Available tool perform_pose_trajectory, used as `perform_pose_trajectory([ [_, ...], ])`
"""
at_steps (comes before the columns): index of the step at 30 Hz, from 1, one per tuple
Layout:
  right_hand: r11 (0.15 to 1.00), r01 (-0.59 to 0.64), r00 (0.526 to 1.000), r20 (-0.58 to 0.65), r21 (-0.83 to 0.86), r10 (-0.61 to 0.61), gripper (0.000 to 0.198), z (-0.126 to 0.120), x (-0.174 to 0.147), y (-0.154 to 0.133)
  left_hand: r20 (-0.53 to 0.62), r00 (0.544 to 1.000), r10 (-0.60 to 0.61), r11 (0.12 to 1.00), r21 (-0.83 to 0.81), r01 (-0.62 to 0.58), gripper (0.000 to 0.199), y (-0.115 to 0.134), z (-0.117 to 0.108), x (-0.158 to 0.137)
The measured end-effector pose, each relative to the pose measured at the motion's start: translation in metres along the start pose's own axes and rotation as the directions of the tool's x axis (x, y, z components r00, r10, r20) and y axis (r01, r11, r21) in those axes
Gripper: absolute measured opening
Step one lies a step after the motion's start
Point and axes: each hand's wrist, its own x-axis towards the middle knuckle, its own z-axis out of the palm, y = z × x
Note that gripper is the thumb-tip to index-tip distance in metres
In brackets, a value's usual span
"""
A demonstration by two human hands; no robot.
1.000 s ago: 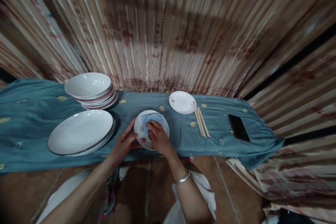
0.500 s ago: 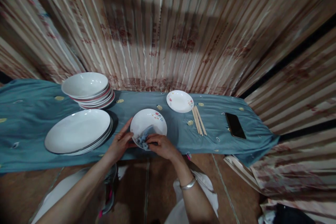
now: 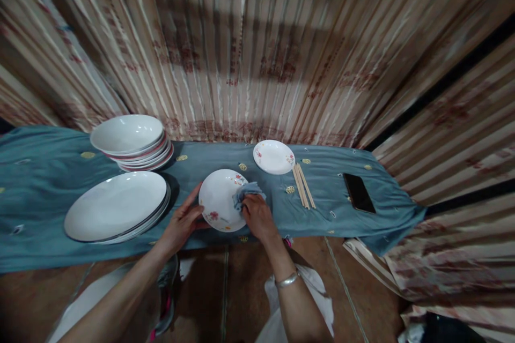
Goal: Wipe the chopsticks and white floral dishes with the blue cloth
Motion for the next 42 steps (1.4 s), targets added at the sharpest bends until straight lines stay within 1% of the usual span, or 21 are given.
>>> perform_pose_trajectory([
  [2,1.0,0.006,0.998,-0.056,-0.013,-0.007,0.025,0.007,0.006,0.004,-0.011,1.0,-0.001,1.0,-0.002,0.001,0.09,0.0,0.0,0.0],
  [5,1.0,0.015,0.992,-0.125,0.009,-0.014,0.034,0.02,0.016,0.007,-0.023,1.0,0.0,1.0,-0.008,-0.001,0.089,-0.002,0.0,0.0],
  [8,0.998,0.033,0.987,-0.16,0.062,-0.023,0.043,0.034,0.026,0.004,-0.021,1.0,-0.001,1.0,-0.005,0.001,0.087,-0.003,0.0,-0.001],
  [11,0.989,0.033,0.986,-0.167,0.145,-0.008,0.046,0.045,0.036,-0.003,-0.03,1.0,-0.001,1.0,-0.005,0.001,0.088,-0.001,0.002,-0.002],
  [15,0.955,-0.001,0.995,-0.097,0.296,0.031,0.047,0.05,0.046,-0.015,-0.038,0.999,0.004,1.0,-0.006,-0.004,0.088,0.001,0.005,-0.003],
  [19,0.887,-0.015,1.0,0.005,0.462,0.014,0.047,0.046,0.05,-0.03,-0.057,0.998,0.014,1.0,-0.019,-0.015,0.087,-0.001,0.005,-0.003],
  [25,0.761,-0.038,0.986,0.146,0.648,-0.076,0.048,0.033,0.044,-0.051,-0.05,0.999,0.014,0.999,-0.041,-0.016,0.085,-0.003,0.002,-0.002],
  [29,0.667,-0.062,0.968,0.208,0.742,-0.142,0.041,0.016,0.034,-0.059,-0.046,0.998,-0.033,0.995,-0.091,0.029,0.092,0.001,0.003,-0.004],
  [31,0.648,-0.076,0.952,0.247,0.757,-0.178,0.036,0.006,0.028,-0.061,-0.046,0.997,-0.055,0.99,-0.13,0.049,0.095,0.004,0.005,-0.005],
  [33,0.664,-0.075,0.937,0.279,0.744,-0.208,0.033,-0.004,0.022,-0.06,-0.049,0.996,-0.072,0.986,-0.156,0.064,0.096,0.008,0.006,-0.006],
  [35,0.714,-0.059,0.931,0.296,0.698,-0.212,0.032,-0.012,0.015,-0.057,-0.053,0.995,-0.085,0.983,-0.167,0.075,0.097,0.01,0.008,-0.006],
  [37,0.793,-0.033,0.936,0.297,0.609,-0.189,0.03,-0.019,0.009,-0.054,-0.062,0.994,-0.092,0.983,-0.164,0.08,0.095,0.012,0.009,-0.006],
  [39,0.867,-0.008,0.946,0.284,0.498,-0.155,0.023,-0.025,0.003,-0.053,-0.067,0.993,-0.097,0.983,-0.162,0.085,0.093,0.014,0.011,-0.006],
  [42,0.936,0.043,0.96,0.246,0.349,-0.136,0.018,-0.031,-0.004,-0.056,-0.081,0.992,-0.098,0.984,-0.155,0.085,0.09,0.014,0.013,-0.006],
])
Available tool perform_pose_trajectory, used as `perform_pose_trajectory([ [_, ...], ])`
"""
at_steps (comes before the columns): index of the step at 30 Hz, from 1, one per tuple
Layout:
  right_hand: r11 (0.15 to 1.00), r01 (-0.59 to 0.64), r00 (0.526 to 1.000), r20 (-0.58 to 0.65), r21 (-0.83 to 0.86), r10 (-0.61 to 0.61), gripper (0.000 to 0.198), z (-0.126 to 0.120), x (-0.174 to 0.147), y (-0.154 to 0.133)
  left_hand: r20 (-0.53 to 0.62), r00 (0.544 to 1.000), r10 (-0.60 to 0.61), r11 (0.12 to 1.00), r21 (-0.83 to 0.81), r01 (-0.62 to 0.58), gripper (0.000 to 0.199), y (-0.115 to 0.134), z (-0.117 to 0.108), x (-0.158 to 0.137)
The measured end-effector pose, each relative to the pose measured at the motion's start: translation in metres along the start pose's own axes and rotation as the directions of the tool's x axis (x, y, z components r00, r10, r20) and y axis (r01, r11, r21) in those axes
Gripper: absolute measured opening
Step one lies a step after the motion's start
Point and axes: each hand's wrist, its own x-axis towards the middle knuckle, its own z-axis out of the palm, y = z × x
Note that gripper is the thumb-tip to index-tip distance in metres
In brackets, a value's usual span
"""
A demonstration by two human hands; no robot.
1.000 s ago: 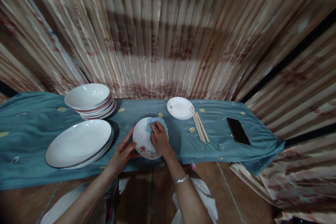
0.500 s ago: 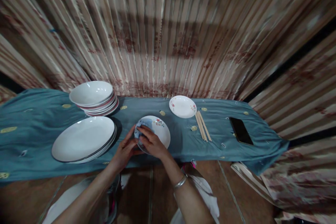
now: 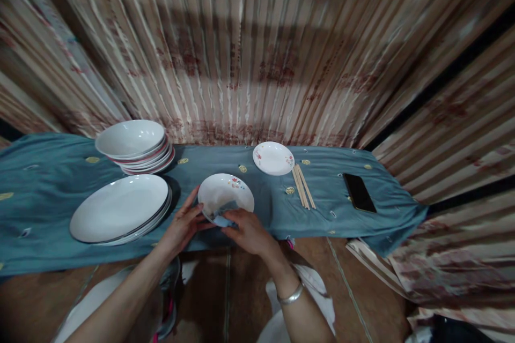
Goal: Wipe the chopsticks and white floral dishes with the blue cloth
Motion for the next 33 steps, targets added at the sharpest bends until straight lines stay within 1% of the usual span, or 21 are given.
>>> perform_pose_trajectory([
  [4,0.985,0.063,0.995,-0.068,-0.158,-0.074,0.024,0.003,-0.004,-0.008,-0.024,1.0,0.012,1.0,0.005,-0.012,0.088,-0.004,-0.002,0.005],
  [8,0.98,0.07,0.989,-0.113,-0.188,-0.093,0.026,0.002,-0.005,-0.009,-0.034,0.998,0.05,0.998,0.052,-0.048,0.09,-0.012,-0.01,0.015],
  [10,0.979,0.069,0.986,-0.138,-0.191,-0.096,0.025,-0.001,-0.005,-0.007,-0.067,0.989,0.129,0.982,0.148,-0.118,0.091,-0.014,-0.015,0.017],
  [11,0.979,0.07,0.984,-0.145,-0.19,-0.099,0.025,-0.003,-0.004,-0.006,-0.074,0.976,0.205,0.956,0.229,-0.184,0.088,-0.014,-0.017,0.016],
  [12,0.979,0.074,0.983,-0.151,-0.187,-0.103,0.024,-0.004,-0.004,-0.006,-0.051,0.952,0.301,0.903,0.335,-0.267,0.084,-0.014,-0.019,0.015],
  [13,0.98,0.08,0.982,-0.153,-0.183,-0.109,0.024,-0.005,-0.004,-0.005,0.008,0.916,0.402,0.814,0.455,-0.361,0.078,-0.013,-0.02,0.013],
  [14,0.98,0.085,0.982,-0.153,-0.18,-0.114,0.023,-0.005,-0.004,-0.005,0.106,0.866,0.488,0.684,0.57,-0.456,0.072,-0.012,-0.02,0.011],
  [15,0.98,0.089,0.981,-0.153,-0.177,-0.117,0.023,-0.005,-0.004,-0.005,0.229,0.808,0.543,0.525,0.658,-0.539,0.066,-0.011,-0.02,0.009],
  [17,0.98,0.092,0.981,-0.154,-0.174,-0.12,0.023,-0.005,-0.003,-0.005,0.453,0.699,0.554,0.216,0.732,-0.646,0.056,-0.01,-0.019,0.006],
  [18,0.98,0.094,0.981,-0.152,-0.173,-0.12,0.023,-0.004,-0.003,-0.005,0.527,0.659,0.537,0.102,0.734,-0.671,0.052,-0.011,-0.018,0.006],
  [19,0.981,0.094,0.982,-0.148,-0.172,-0.12,0.023,-0.004,-0.003,-0.006,0.578,0.631,0.518,0.021,0.729,-0.685,0.047,-0.011,-0.017,0.007],
  [20,0.98,0.095,0.982,-0.145,-0.173,-0.121,0.023,-0.003,-0.002,-0.006,0.611,0.616,0.498,-0.032,0.723,-0.69,0.043,-0.012,-0.016,0.008],
  [21,0.98,0.095,0.982,-0.143,-0.176,-0.121,0.023,-0.003,-0.002,-0.007,0.629,0.612,0.479,-0.061,0.719,-0.692,0.039,-0.013,-0.015,0.01],
  [23,0.981,0.091,0.983,-0.144,-0.172,-0.116,0.023,-0.002,-0.001,-0.008,0.641,0.624,0.448,-0.067,0.72,-0.691,0.035,-0.015,-0.013,0.013],
  [25,0.987,0.085,0.982,-0.156,-0.135,-0.106,0.022,-0.002,-0.001,-0.008,0.621,0.65,0.438,-0.031,0.733,-0.679,0.04,-0.015,-0.012,0.015],
  [27,0.996,0.08,0.979,-0.186,-0.04,-0.087,0.02,-0.002,0.0,-0.007,0.58,0.675,0.456,0.023,0.751,-0.66,0.05,-0.015,-0.011,0.015],
  [29,0.991,0.059,0.964,-0.266,0.121,-0.025,0.021,-0.002,0.001,-0.004,0.543,0.69,0.478,0.071,0.759,-0.647,0.059,-0.015,-0.009,0.014],
  [30,0.975,0.038,0.946,-0.321,0.218,0.035,0.022,-0.003,0.002,-0.002,0.53,0.694,0.488,0.091,0.76,-0.644,0.063,-0.015,-0.008,0.014],
  [31,0.947,0.019,0.917,-0.384,0.322,0.113,0.024,-0.004,0.004,0.001,0.52,0.695,0.497,0.11,0.757,-0.644,0.065,-0.015,-0.007,0.014],
  [32,0.905,0.013,0.869,-0.452,0.426,0.201,0.025,-0.006,0.005,0.004,0.512,0.696,0.503,0.13,0.752,-0.646,0.066,-0.014,-0.006,0.014],
  [33,0.852,0.027,0.806,-0.515,0.523,0.291,0.026,-0.01,0.006,0.008,0.503,0.698,0.51,0.154,0.745,-0.649,0.067,-0.014,-0.005,0.014],
])
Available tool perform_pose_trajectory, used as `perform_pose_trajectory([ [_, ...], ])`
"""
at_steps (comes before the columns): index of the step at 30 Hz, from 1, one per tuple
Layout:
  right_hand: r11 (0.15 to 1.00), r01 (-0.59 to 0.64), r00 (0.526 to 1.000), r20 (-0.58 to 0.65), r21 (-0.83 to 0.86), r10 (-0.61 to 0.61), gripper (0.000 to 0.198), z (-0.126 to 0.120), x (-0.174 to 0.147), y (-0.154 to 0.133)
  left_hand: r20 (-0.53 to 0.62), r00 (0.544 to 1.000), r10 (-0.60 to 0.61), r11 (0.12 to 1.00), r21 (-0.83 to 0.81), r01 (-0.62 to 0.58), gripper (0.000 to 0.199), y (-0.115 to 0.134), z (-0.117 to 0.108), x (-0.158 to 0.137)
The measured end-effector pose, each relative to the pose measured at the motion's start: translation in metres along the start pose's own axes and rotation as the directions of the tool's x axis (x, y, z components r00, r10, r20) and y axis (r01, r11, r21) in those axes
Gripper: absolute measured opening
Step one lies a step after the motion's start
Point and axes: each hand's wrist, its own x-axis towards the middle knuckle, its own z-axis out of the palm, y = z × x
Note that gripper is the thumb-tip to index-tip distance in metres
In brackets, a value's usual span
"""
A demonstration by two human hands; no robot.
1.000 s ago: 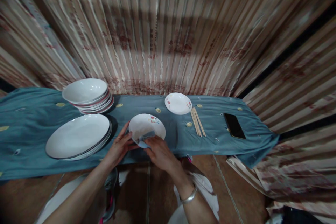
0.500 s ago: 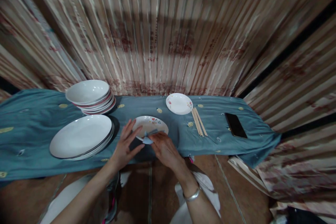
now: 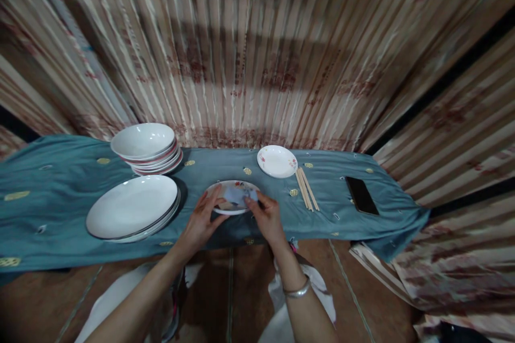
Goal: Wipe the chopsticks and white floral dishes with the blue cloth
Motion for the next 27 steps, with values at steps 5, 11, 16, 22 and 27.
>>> perform_pose_trajectory([
  [5,0.947,0.009,0.92,-0.374,0.322,0.118,0.038,-0.022,0.019,-0.003,-0.061,0.995,-0.075,0.991,-0.114,0.068,0.046,0.005,0.0,0.01],
  [11,0.965,0.178,0.943,-0.246,-0.191,-0.222,0.035,-0.003,0.004,-0.024,-0.159,0.933,-0.324,0.9,-0.357,0.252,0.01,0.022,-0.006,0.018],
  [16,0.617,0.519,0.854,0.323,-0.591,-0.409,0.049,0.047,-0.022,-0.029,-0.057,0.881,-0.47,0.68,-0.659,0.321,0.018,0.027,-0.014,0.011],
  [22,0.445,0.526,0.844,0.381,-0.725,-0.377,0.048,0.062,-0.017,-0.022,-0.007,0.851,-0.525,0.488,-0.822,0.294,0.025,0.02,-0.013,0.007],
  [27,0.48,0.516,0.848,0.346,-0.709,-0.401,0.047,0.063,-0.003,-0.019,0.006,0.835,-0.551,0.396,-0.878,0.268,0.019,0.018,-0.015,0.01],
])
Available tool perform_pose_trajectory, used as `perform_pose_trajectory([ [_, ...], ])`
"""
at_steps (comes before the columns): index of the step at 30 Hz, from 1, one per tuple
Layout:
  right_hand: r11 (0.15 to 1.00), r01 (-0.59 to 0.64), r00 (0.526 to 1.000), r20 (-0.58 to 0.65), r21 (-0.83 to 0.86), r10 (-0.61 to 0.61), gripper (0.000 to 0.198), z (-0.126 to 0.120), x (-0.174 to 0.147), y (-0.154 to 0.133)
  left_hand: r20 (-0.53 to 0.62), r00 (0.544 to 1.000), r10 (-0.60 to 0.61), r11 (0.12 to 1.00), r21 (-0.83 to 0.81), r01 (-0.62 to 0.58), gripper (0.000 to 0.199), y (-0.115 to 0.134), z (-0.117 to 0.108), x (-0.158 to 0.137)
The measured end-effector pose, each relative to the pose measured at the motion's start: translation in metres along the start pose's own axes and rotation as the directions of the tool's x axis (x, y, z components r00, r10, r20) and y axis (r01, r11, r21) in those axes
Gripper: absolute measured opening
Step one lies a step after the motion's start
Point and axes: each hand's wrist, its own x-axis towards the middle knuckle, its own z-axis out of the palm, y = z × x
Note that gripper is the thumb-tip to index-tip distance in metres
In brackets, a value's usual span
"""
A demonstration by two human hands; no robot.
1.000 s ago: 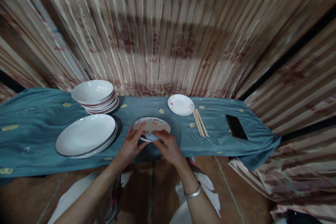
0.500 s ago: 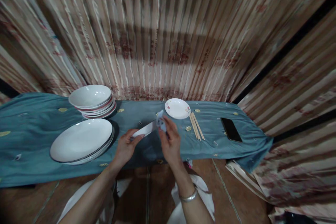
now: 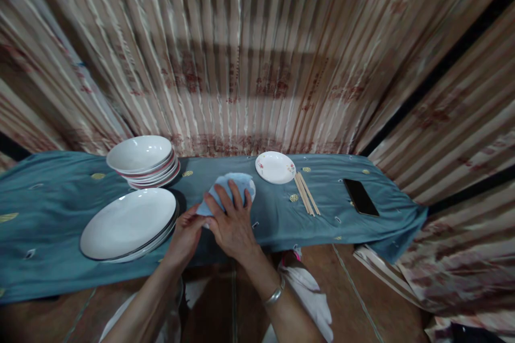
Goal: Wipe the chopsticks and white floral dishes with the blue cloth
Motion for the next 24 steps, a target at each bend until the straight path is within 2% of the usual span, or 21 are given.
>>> perform_pose_trajectory([
  [6,0.996,-0.079,0.991,-0.106,0.051,0.084,0.045,0.005,0.012,0.012,0.016,1.0,-0.027,0.998,-0.053,0.028,0.019,0.005,0.0,0.003],
  [11,0.945,-0.199,0.956,-0.162,0.261,0.246,0.044,0.015,0.015,0.038,-0.031,0.998,-0.062,0.989,-0.134,0.057,0.023,0.008,0.0,0.006],
  [14,0.851,-0.291,0.917,-0.126,0.437,0.378,0.047,0.025,0.008,0.053,-0.059,0.995,-0.075,0.986,-0.154,0.066,0.026,0.009,-0.002,0.007],
  [17,0.685,-0.404,0.852,-0.022,0.606,0.523,0.054,0.037,-0.002,0.061,-0.087,0.992,-0.087,0.983,-0.17,0.072,0.03,0.012,-0.003,0.008],
  [20,0.535,-0.467,0.797,0.073,0.704,0.6,0.059,0.045,-0.009,0.063,-0.098,0.99,-0.104,0.975,-0.206,0.082,0.032,0.014,-0.004,0.007],
  [22,0.514,-0.468,0.786,0.072,0.719,0.614,0.06,0.045,-0.012,0.065,-0.083,0.987,-0.137,0.961,-0.252,0.112,0.033,0.014,-0.004,0.006],
  [24,0.537,-0.458,0.785,0.039,0.709,0.618,0.06,0.043,-0.015,0.068,-0.061,0.98,-0.188,0.941,-0.299,0.162,0.033,0.011,-0.003,0.005],
])
